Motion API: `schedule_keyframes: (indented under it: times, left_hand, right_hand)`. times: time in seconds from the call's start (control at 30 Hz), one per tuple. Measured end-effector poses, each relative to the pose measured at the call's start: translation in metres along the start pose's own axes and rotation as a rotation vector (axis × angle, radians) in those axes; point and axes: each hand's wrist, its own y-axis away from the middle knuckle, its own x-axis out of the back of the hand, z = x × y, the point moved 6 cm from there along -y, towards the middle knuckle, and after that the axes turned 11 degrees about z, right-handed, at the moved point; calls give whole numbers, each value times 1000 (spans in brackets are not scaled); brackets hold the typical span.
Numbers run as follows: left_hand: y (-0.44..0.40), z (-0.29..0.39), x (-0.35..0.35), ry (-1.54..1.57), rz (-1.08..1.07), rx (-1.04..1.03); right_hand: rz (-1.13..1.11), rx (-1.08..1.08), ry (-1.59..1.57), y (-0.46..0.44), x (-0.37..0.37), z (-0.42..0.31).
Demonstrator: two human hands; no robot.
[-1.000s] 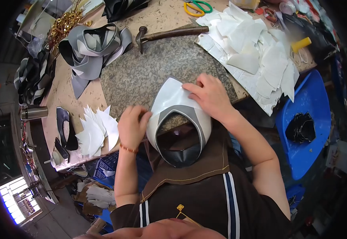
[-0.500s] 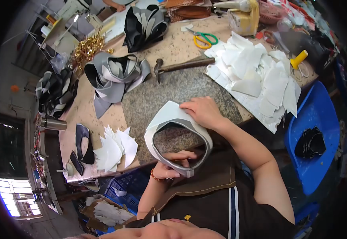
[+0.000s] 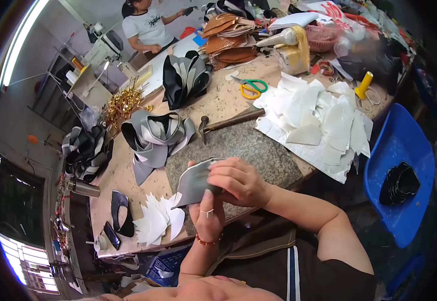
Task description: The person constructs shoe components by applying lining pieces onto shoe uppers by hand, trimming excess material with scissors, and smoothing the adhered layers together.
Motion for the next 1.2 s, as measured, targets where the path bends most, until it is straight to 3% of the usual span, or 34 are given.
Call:
schedule_keyframes:
  times: [0.2, 0.23, 0.27, 0.3, 0.33, 0.4, 0.43, 0.53, 0.57, 0.6, 0.63, 0.67, 0.73, 0.8, 0.87, 0.9, 0.93, 1.0, 1.03, 1.13, 1.2]
  left_hand:
    - [-25, -1, 23, -769, -29, -283]
    - [-24, 6, 14, -1008, -3, -223]
    - [-25, -8, 21, -1428, -184, -105]
    - [-19, -11, 18, -1483, -290, -67]
    - [-10, -17, 12, -1527, -407, -21]
    - [-6, -10, 10, -1224, -179, -36]
    - [-11, -14, 18, -1033, -132, -82]
    - [-28, -13, 36, -260, 107, 222]
    - [-37, -5, 26, -13, -58, 224]
    - [-40, 4, 12, 136, -203, 299]
    - [-38, 6, 1, 182, -193, 329]
    - [-34, 4, -6, 226, -180, 355]
    - [-30, -4, -8, 311, -76, 363]
    - [-33, -13, 1, 366, -73, 397]
    - [-51, -36, 42, 403, -169, 457]
    - [-60, -50, 64, 325, -27, 531]
    - [-71, -62, 95, 208, -39, 563]
    - [-82, -80, 156, -31, -66, 627]
    - [-80, -65, 170, -380, 201, 424]
    - [-88, -3, 161, -1262, 165, -187]
    - [-93, 34, 149, -1480, 155, -456]
  right_hand:
    - [-46, -307, 4, -2, -9, 16]
    - [-91, -485, 61, -2, -12, 29]
    - [-123, -689, 19, 1, -15, 49]
    - [-154, -900, -20, 9, -16, 75]
    - [-113, -949, -32, 23, -16, 110]
    - [-93, -1188, -275, 48, -12, 153]
    - [-92, -1170, -387, 50, -9, 140]
    - [-120, -1049, -847, 58, -2, 87]
    - [-333, -1107, -912, 88, -7, 84]
    - [-365, -1060, -650, 77, 15, 76]
    - [-406, -1021, -391, 67, 37, 68]
    - [-274, -845, -377, 54, 55, 66]
    - [-173, -694, -404, 18, 96, 65]
    - [-214, -528, -212, -21, 132, 63]
    - [-334, -572, 42, -27, 161, 84]
    - [-303, -773, 147, -15, 174, 106]
    - [-269, -969, 252, 6, 186, 129]
    - [-375, -636, 684, 53, 200, 156]
    - [-420, -456, 891, 70, 205, 162]
    - [-541, -592, 910, 99, 202, 164]
    - [-469, -711, 826, 100, 201, 156]
